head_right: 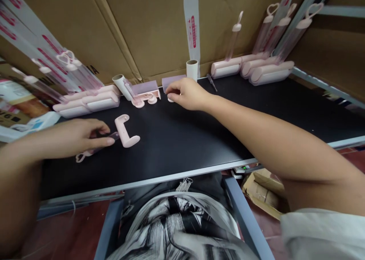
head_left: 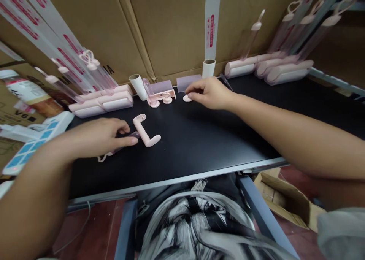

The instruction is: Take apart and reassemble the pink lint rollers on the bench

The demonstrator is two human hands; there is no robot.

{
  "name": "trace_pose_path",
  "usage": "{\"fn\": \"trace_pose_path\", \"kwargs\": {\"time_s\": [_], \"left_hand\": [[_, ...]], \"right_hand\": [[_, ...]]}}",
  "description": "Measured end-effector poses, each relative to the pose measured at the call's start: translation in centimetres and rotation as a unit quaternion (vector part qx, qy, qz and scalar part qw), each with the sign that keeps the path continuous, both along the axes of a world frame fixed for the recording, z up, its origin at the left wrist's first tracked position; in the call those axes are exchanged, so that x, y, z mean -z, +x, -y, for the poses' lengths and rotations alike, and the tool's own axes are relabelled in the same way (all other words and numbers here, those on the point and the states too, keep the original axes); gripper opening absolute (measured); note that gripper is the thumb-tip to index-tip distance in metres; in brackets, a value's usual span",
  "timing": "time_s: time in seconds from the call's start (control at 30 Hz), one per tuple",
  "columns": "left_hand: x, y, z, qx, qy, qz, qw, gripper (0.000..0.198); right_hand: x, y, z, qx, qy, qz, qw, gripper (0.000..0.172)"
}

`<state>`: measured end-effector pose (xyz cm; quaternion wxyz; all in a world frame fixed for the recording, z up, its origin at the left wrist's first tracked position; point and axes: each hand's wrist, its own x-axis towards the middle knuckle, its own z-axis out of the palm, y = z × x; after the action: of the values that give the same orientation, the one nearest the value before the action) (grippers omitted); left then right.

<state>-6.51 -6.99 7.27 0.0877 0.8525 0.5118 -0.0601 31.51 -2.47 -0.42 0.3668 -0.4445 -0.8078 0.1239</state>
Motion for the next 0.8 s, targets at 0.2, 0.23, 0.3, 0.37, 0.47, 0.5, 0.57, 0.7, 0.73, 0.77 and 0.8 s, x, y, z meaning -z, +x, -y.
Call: {"fn": "trace_pose_path", "kwargs": {"time_s": [0.2, 0.23, 0.3, 0.37, 0.47, 0.5, 0.57, 0.7, 0.73, 0.77, 0.8], "left_hand": [[3.0, 2.0, 2.0, 0.057, -0.001, 0.075, 0.996, 0.038], [2.8, 2.9, 2.2, 0.069, 0.010, 0.115, 0.991, 0.036], [2.3, 4.6, 2.4, 0.105, 0.032, 0.177, 0.978, 0.033], [2.0, 6.1, 2.1, 0.143, 0.060, 0.200, 0.967, 0.032], [2.5, 7.8, 1.3, 0.166, 0.102, 0.217, 0.956, 0.038], [2.9, 8.2, 1.1, 0.164, 0.114, 0.229, 0.953, 0.042], [3.7, 8.7, 1.0, 0.149, 0.140, 0.258, 0.944, 0.051], [4.9, 9.0, 1.4, 0.116, 0.169, 0.290, 0.935, 0.060], [5.0, 8.9, 1.5, 0.112, 0.158, 0.294, 0.936, 0.060], [5.0, 8.9, 1.7, 0.107, 0.142, 0.297, 0.938, 0.061], [4.9, 8.8, 1.9, 0.102, 0.126, 0.301, 0.940, 0.062]], "right_hand": [[-0.1, -3.1, 3.1, -0.177, -0.211, -0.100, 0.956, 0.041], [-0.1, -3.6, 3.7, -0.206, -0.259, -0.116, 0.937, 0.047], [-0.1, -4.4, 4.9, -0.270, -0.331, -0.175, 0.887, 0.055], [0.0, -5.0, 5.7, -0.315, -0.377, -0.249, 0.835, 0.063], [-0.1, -5.2, 6.3, -0.337, -0.419, -0.316, 0.782, 0.065], [-0.1, -5.2, 6.3, -0.338, -0.423, -0.327, 0.774, 0.063], [-0.1, -5.3, 6.3, -0.337, -0.416, -0.348, 0.770, 0.058], [-0.1, -5.9, 6.5, -0.321, -0.384, -0.394, 0.771, 0.054], [-0.2, -6.1, 6.6, -0.315, -0.378, -0.401, 0.772, 0.052], [-0.2, -6.3, 6.8, -0.309, -0.375, -0.404, 0.775, 0.050], [-0.3, -6.5, 6.9, -0.304, -0.374, -0.402, 0.779, 0.048]]}}
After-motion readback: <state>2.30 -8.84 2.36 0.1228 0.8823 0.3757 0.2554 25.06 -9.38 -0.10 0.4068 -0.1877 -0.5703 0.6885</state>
